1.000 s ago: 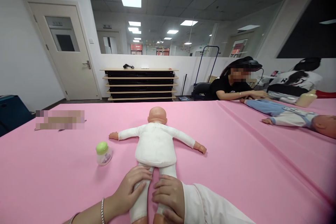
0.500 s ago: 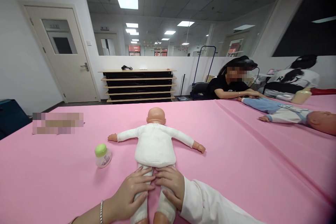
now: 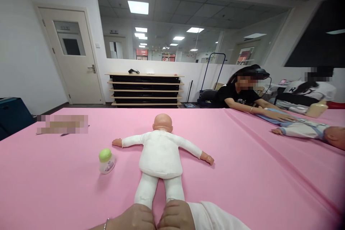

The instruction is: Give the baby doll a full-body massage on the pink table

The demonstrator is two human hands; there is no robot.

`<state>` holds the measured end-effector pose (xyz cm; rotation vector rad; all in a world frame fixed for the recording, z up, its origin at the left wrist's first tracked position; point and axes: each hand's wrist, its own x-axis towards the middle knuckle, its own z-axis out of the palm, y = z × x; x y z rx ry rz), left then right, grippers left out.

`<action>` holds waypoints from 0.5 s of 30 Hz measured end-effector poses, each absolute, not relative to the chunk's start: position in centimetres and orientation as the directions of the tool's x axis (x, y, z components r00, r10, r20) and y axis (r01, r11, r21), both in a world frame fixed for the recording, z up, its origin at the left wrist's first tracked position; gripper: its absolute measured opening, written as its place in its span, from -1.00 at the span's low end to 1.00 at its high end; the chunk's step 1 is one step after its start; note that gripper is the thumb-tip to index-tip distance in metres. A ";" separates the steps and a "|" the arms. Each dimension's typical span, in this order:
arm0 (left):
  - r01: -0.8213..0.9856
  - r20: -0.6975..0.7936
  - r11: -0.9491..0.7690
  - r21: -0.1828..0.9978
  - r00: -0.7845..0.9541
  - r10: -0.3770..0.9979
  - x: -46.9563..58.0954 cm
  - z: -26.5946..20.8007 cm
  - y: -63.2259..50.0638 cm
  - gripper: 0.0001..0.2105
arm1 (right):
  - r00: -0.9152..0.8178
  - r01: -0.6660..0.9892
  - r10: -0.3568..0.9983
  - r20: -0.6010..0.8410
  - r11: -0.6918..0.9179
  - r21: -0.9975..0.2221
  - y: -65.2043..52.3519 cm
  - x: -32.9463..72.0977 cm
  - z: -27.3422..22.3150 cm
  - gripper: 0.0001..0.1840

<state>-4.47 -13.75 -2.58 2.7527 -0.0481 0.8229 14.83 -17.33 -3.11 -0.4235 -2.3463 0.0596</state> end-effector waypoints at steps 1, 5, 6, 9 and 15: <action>-0.106 0.549 -0.967 0.231 0.835 0.039 -4.5 -2.6 -13.8 -0.66 | -0.650 0.290 0.338 0.681 0.938 -0.189 -17.5 14.8 -3.0 -0.55; -0.082 0.631 -0.983 0.162 0.775 0.039 -4.8 -0.5 -14.3 -0.71 | -0.643 0.356 0.451 0.619 0.891 -0.280 -18.8 15.4 -0.4 -0.68; -0.047 0.651 -0.981 0.189 0.754 0.089 -4.9 0.2 -14.4 -0.74 | -0.543 0.393 0.511 0.666 0.856 -0.336 -19.1 15.5 0.3 -0.64; 0.184 0.619 -0.851 0.492 0.614 0.490 -5.1 1.8 -14.6 -0.76 | -0.030 0.448 0.771 0.637 0.580 -0.680 -19.3 15.4 0.9 -0.57; 0.184 0.127 -0.146 0.972 0.110 0.986 -4.5 1.1 -14.0 -0.71 | 0.456 -0.154 0.889 -0.043 0.031 -0.988 -17.7 15.2 -1.7 -0.36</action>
